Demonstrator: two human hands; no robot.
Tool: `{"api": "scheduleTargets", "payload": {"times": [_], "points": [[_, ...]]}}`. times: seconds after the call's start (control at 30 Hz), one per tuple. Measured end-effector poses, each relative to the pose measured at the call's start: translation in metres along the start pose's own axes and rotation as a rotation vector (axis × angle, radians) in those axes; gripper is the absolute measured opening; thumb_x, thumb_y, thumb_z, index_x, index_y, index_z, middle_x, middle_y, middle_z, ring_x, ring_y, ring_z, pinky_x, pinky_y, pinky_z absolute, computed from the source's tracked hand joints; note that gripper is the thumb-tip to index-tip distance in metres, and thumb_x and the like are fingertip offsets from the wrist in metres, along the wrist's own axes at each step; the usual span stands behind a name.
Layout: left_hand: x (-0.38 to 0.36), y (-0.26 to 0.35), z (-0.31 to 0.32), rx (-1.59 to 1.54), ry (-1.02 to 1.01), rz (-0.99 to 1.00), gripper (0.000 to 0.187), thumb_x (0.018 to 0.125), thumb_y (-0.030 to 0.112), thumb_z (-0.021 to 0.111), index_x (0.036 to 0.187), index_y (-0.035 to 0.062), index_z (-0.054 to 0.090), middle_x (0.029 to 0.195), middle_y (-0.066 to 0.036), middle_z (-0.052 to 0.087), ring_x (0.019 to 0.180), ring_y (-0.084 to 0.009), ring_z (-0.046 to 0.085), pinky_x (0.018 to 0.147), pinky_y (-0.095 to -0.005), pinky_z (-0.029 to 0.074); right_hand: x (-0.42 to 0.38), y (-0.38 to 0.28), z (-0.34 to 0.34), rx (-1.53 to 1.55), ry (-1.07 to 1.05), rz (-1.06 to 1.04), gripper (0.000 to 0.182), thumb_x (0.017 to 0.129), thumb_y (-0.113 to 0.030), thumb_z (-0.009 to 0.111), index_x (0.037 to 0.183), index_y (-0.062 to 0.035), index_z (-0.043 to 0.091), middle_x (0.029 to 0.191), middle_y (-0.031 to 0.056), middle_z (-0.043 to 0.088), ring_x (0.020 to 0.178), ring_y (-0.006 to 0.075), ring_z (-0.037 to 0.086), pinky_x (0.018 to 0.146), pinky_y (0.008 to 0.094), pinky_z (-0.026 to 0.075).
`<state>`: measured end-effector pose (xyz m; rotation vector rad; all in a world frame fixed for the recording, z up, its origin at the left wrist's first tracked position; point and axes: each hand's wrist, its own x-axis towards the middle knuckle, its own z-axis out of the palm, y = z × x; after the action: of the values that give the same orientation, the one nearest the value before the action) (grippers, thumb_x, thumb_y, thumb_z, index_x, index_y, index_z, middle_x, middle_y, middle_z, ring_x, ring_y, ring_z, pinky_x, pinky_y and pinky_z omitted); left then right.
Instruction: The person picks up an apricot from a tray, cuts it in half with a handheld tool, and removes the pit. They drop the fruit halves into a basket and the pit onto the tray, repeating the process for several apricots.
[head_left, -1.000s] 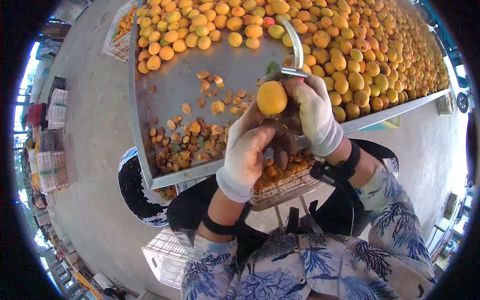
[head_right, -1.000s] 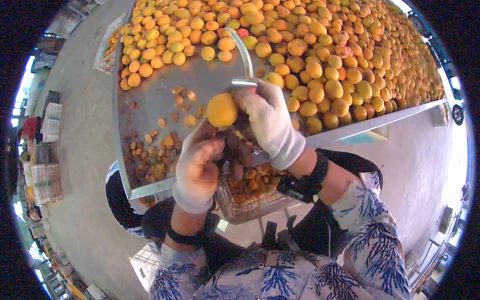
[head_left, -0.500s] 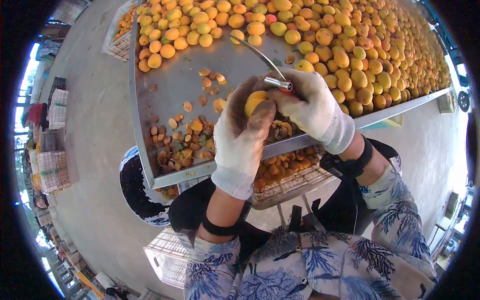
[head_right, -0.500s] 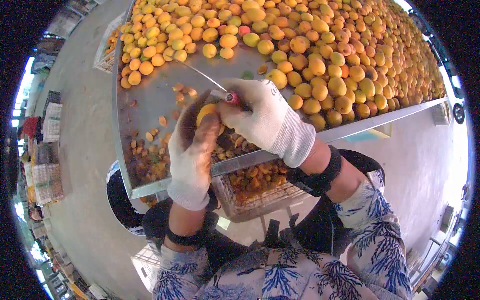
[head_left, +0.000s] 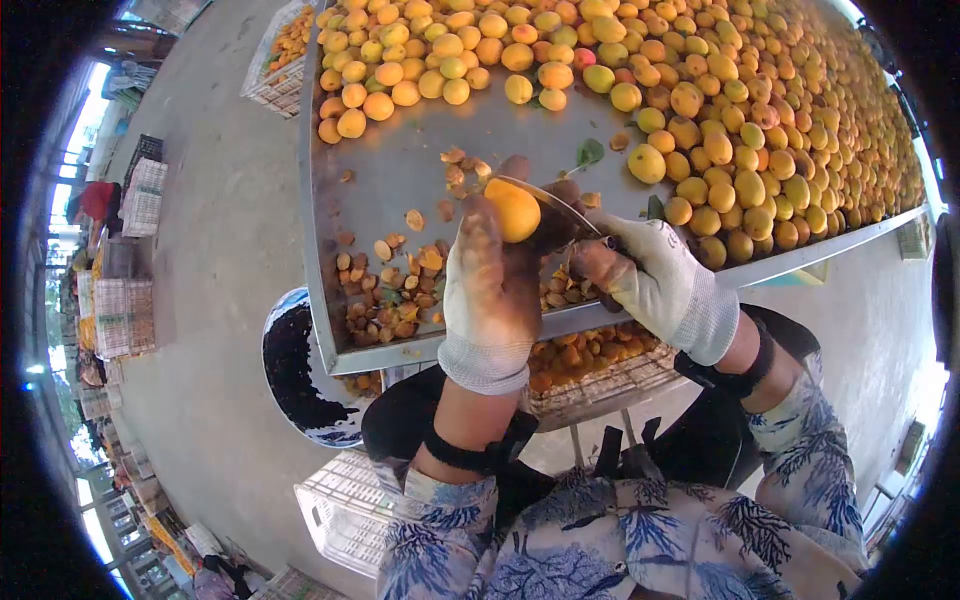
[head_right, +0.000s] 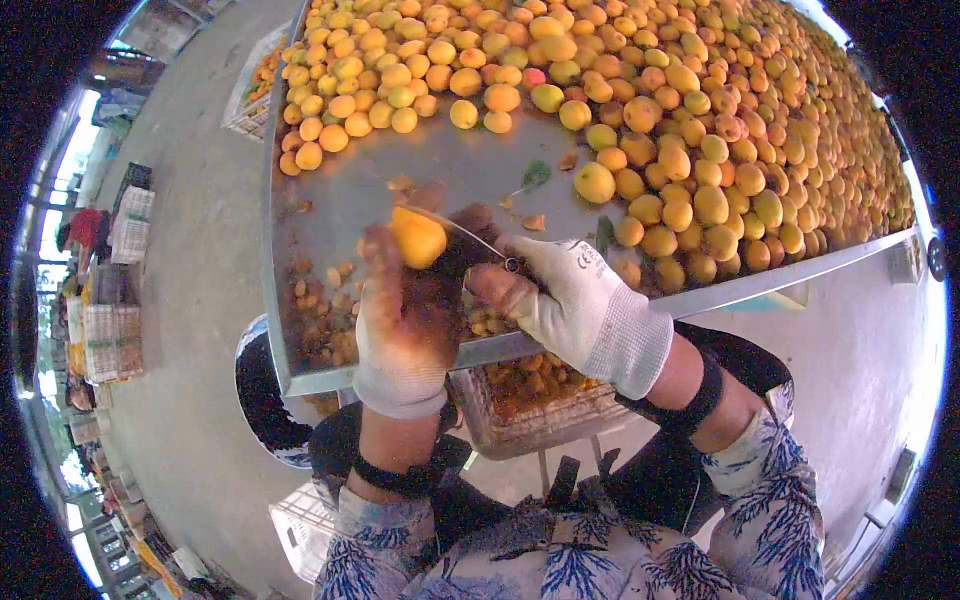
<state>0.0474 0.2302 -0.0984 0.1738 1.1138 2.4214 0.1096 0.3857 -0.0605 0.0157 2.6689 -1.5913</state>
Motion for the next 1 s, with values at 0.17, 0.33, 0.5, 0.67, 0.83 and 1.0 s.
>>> {"api": "scheduleTargets", "payload": {"times": [0.17,0.33,0.5,0.67,0.83,1.0], "points": [[0.0,-0.001,0.002,-0.021,-0.035,-0.022,0.068,0.1,0.053,0.036,0.139,-0.0026,0.035,0.124,-0.023,0.057,0.113,-0.0309,0.058,0.103,-0.046,0.042,-0.001,-0.001,-0.005,0.095,-0.031,0.009,0.039,0.097,-0.038,0.056,0.096,0.0009,0.062,0.07,0.0188,0.059,0.062,0.0299,0.059,0.06,0.0384,0.048],[0.0,0.0,0.002,0.042,-0.009,-0.011,0.068,0.099,0.054,0.04,0.139,-0.0014,0.036,0.119,-0.021,0.059,0.106,-0.0283,0.061,0.097,-0.0433,0.046,-0.003,-0.004,-0.006,0.033,-0.088,0.066,0.036,0.097,-0.035,0.057,0.098,0.0011,0.062,0.073,0.0202,0.061,0.066,0.0303,0.063,0.061,0.0387,0.049],[-0.001,-0.002,0.003,0.04,0.044,-0.048,0.072,0.096,0.058,0.046,0.137,-0.0014,0.039,0.116,-0.02,0.061,0.104,-0.028,0.062,0.094,-0.0422,0.047,-0.003,0.003,0.007,0.072,-0.076,0.138,0.031,0.096,-0.029,0.059,0.102,0.0011,0.063,0.076,0.0217,0.063,0.07,0.0314,0.067,0.062,0.0397,0.049],[-0.003,-0.008,0.009,0.054,0.04,-0.064,0.074,0.094,0.059,0.048,0.135,-0.0021,0.042,0.116,-0.022,0.062,0.104,-0.0289,0.062,0.093,-0.0417,0.049,0.004,0.013,0.036,0.128,0.03,0.067,0.029,0.092,-0.024,0.063,0.105,0.001,0.061,0.082,0.0234,0.066,0.079,0.0387,0.066,0.067,0.0438,0.051],[0.0,-0.007,0.003,0.079,0.039,0.028,0.068,0.098,0.06,0.037,0.126,-0.0004,0.049,0.119,-0.023,0.062,0.109,-0.0316,0.061,0.093,-0.042,0.05,0.012,0.012,0.046,-0.082,0.046,0.101,0.035,0.092,-0.023,0.061,0.118,-0.0012,0.053,0.09,0.0262,0.065,0.093,0.0434,0.061,0.074,0.0486,0.05],[0.0,0.008,-0.003,0.109,0.162,-0.069,0.058,0.095,0.047,0.052,0.119,-0.0059,0.053,0.106,-0.022,0.066,0.095,-0.0298,0.066,0.081,-0.04,0.055,0.016,0.009,0.062,0.266,-0.041,0.108,0.028,0.094,-0.018,0.06,0.11,0.0045,0.058,0.09,0.0118,0.069,0.078,0.025,0.067,0.069,0.0332,0.052]]}}
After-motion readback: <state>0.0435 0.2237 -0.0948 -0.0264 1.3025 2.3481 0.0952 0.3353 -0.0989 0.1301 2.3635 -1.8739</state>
